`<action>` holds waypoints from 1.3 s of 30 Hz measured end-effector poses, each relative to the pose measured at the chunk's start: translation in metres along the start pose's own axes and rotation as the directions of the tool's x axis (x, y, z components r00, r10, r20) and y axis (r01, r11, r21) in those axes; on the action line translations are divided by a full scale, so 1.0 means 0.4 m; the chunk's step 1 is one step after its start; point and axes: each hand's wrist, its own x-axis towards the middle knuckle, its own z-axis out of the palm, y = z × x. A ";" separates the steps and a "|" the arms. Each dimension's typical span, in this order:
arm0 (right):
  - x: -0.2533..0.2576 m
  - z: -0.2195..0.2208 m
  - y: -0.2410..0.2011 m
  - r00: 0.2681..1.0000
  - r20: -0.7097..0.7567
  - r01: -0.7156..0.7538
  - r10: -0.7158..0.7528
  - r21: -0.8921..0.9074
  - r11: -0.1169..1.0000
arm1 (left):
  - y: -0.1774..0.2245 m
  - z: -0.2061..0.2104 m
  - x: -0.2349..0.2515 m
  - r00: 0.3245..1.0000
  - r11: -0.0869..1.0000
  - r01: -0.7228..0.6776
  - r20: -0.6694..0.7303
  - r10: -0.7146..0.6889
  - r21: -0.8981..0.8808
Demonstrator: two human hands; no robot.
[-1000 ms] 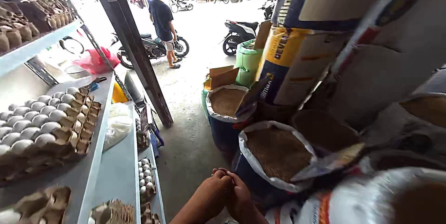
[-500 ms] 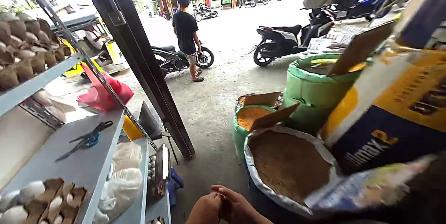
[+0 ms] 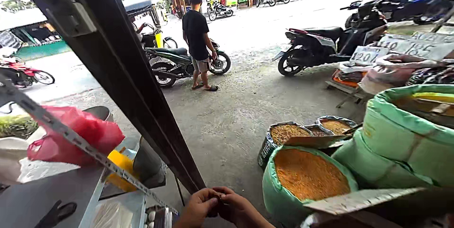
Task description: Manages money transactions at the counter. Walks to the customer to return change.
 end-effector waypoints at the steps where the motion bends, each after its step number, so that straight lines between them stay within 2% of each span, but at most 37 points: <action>1: 0.036 -0.010 -0.041 0.998 -0.035 0.046 -0.046 0.006 0.999 | 0.041 -0.011 0.066 0.999 1.000 0.008 0.032 -0.007 -0.031; 4: 0.136 -0.064 -0.157 0.977 -0.148 0.159 -0.152 0.035 0.987 | 0.168 -0.028 0.270 0.989 0.991 0.027 0.146 -0.007 -0.133; 7: 0.229 -0.152 -0.259 0.941 -0.273 0.219 -0.202 0.033 0.975 | 0.278 -0.032 0.495 0.986 0.964 0.010 0.161 0.034 -0.265; 9: 0.303 -0.227 -0.332 0.908 -0.352 0.236 -0.225 -0.012 0.972 | 0.351 -0.035 0.665 0.991 0.929 -0.029 0.109 0.075 -0.369; 12: 0.439 -0.336 -0.446 0.875 -0.445 0.207 -0.189 -0.007 0.978 | 0.451 -0.057 0.934 0.992 0.835 -0.120 -0.043 0.115 -0.536; 15: 0.584 -0.428 -0.587 0.889 -0.430 0.168 -0.155 -0.008 0.986 | 0.539 -0.105 1.185 0.977 0.720 -0.203 -0.184 0.106 -0.663; 18: 0.711 -0.466 -0.734 0.912 -0.373 0.158 -0.169 -0.061 0.986 | 0.629 -0.180 1.375 0.956 0.710 -0.241 -0.287 0.057 -0.662; 22: 0.875 -0.509 -0.889 0.946 -0.291 0.100 -0.140 -0.147 0.984 | 0.750 -0.311 1.573 0.898 0.727 -0.340 -0.435 0.064 -0.597; 28: 1.115 -0.573 -1.031 0.978 -0.190 0.034 -0.087 -0.268 0.963 | 0.906 -0.550 1.848 0.859 0.720 -0.435 -0.490 0.151 -0.541; 32: 1.268 -0.642 -1.105 0.956 -0.274 0.037 -0.101 -0.230 0.973 | 0.989 -0.692 2.058 0.846 0.715 -0.463 -0.502 0.181 -0.523; 36: 1.434 -0.671 -1.212 0.881 -0.453 0.051 -0.135 -0.191 0.980 | 1.060 -0.808 2.285 0.862 0.738 -0.445 -0.465 0.201 -0.507; 39: 1.553 -0.654 -1.298 0.879 -0.451 0.074 -0.157 -0.196 0.978 | 1.109 -0.870 2.447 0.869 0.726 -0.422 -0.471 0.152 -0.544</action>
